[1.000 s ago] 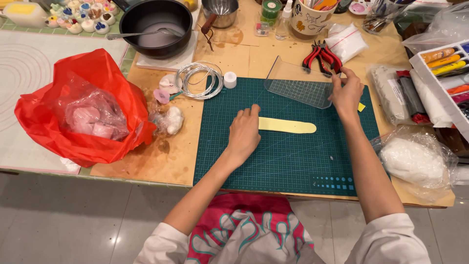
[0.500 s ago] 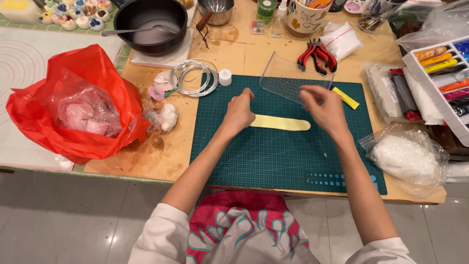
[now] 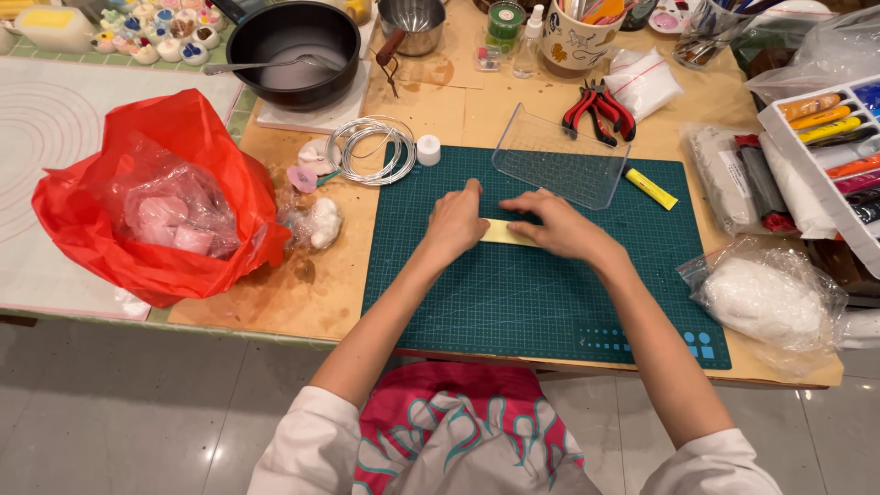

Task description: Rolling and shaping yellow clay on a cutting mat using an acrylic plate.

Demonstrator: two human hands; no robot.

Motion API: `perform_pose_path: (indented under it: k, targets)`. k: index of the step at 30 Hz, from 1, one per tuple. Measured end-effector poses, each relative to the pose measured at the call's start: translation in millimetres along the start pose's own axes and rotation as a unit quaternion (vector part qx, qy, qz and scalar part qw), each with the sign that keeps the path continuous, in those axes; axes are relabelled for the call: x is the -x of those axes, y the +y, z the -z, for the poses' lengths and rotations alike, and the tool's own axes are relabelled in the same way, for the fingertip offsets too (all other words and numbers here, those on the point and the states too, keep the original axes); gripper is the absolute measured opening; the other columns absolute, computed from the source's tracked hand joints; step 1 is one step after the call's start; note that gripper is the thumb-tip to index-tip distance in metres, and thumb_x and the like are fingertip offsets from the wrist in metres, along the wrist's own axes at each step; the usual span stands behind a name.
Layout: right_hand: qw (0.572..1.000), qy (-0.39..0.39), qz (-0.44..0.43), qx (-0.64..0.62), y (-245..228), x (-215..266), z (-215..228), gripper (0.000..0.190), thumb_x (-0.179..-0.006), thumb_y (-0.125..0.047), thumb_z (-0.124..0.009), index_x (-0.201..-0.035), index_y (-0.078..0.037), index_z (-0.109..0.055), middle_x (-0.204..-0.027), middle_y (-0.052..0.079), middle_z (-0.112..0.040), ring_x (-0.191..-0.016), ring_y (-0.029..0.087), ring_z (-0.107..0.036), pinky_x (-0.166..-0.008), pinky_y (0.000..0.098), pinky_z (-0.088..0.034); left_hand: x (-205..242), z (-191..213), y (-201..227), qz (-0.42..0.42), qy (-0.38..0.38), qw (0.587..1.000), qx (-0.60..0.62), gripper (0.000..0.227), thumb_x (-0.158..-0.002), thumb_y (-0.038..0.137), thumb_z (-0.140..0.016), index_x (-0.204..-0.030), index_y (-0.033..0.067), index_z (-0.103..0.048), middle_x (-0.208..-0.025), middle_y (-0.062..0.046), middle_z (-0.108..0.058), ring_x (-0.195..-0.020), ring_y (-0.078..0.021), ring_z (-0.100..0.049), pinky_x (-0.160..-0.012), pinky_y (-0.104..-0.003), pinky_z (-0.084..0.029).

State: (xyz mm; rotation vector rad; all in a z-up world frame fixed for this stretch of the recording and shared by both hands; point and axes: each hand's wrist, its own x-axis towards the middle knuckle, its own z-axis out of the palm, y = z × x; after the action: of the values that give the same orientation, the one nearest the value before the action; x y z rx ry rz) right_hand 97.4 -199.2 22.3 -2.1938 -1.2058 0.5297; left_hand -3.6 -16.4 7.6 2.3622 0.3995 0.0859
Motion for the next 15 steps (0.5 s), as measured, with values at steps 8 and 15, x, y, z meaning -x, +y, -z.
perform_pose_path:
  k: [8, 15]
  targets:
    - [0.987, 0.042, 0.016, 0.151, -17, 14, -17, 0.044, -0.090, -0.033, -0.073, -0.125, -0.007, -0.069, -0.115, 0.009, -0.065, -0.115, 0.028, -0.056, -0.101, 0.0409, -0.046, -17, -41, -33, -0.037, 0.069, 0.996, 0.043, 0.038, -0.073, -0.006, -0.064, -0.110, -0.0021, -0.069, -0.108, -0.028, -0.072, -0.107, -0.0435, -0.070, -0.093, -0.050, -0.055]
    - [0.991, 0.064, -0.029, 0.113, -21, 11, -21, 0.037, -0.087, -0.032, -0.076, -0.112, -0.006, -0.071, -0.109, 0.010, -0.067, -0.109, 0.028, -0.057, -0.098, 0.0405, -0.047, 6, -37, -13, -0.038, 0.149, 0.986, 0.062, 0.030, -0.070, -0.006, -0.067, -0.099, -0.0014, -0.072, -0.098, -0.023, -0.072, -0.095, -0.0399, -0.071, -0.083, -0.048, -0.056]
